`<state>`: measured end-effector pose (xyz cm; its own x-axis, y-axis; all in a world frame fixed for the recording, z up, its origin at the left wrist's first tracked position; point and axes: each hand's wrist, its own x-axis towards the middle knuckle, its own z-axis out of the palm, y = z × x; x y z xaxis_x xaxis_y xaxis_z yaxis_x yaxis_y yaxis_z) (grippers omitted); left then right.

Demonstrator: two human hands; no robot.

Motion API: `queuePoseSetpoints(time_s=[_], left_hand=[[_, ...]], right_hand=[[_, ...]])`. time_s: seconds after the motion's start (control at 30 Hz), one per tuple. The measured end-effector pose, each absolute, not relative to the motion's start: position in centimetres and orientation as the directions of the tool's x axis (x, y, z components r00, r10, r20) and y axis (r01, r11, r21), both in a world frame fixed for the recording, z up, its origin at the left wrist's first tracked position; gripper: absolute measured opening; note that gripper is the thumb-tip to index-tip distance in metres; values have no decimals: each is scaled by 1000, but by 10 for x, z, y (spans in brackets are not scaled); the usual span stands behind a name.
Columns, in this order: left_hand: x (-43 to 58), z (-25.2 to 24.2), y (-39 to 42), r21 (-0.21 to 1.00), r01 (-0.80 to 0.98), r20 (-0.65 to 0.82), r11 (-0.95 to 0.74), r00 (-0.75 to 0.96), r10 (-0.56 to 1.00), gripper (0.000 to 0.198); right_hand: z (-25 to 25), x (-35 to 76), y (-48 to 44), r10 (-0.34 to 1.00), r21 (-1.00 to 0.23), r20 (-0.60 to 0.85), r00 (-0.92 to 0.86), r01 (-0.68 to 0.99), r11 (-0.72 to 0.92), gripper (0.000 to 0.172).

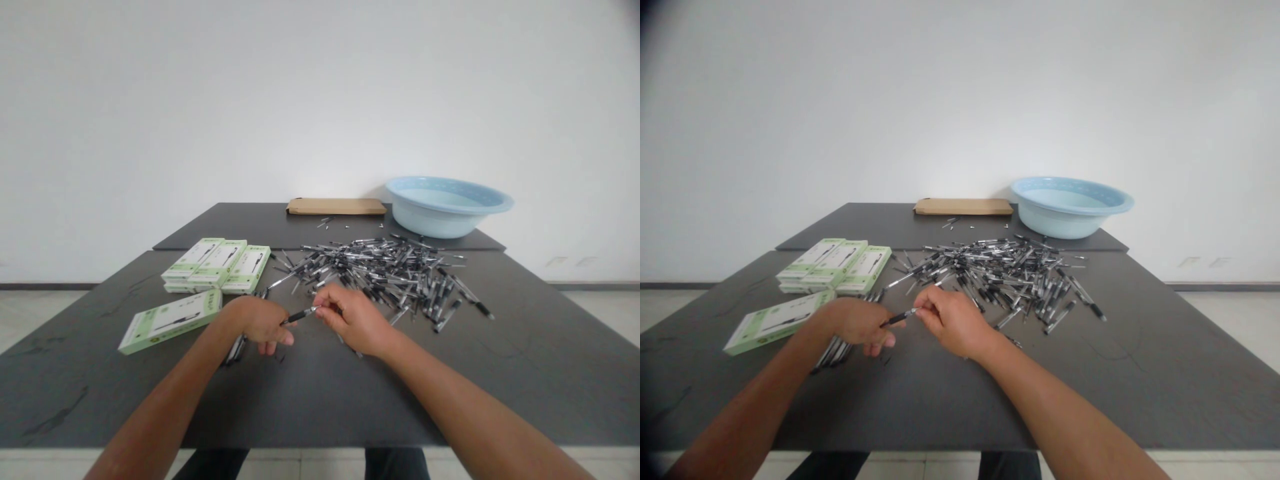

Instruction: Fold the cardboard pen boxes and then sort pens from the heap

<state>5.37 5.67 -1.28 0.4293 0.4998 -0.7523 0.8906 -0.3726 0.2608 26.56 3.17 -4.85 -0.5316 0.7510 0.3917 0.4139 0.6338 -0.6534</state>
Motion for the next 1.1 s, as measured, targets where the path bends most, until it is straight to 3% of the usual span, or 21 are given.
queuePoseSetpoints(time_s=[0.4,1.1], left_hand=[[54,-14,58,236,892,-749,-386,420,512,39],[52,-13,57,264,888,-758,-378,433,488,39]], right_hand=[[-50,264,31,735,-587,418,-533,460,667,9],[-46,270,33,756,-637,370,-540,444,629,9]])
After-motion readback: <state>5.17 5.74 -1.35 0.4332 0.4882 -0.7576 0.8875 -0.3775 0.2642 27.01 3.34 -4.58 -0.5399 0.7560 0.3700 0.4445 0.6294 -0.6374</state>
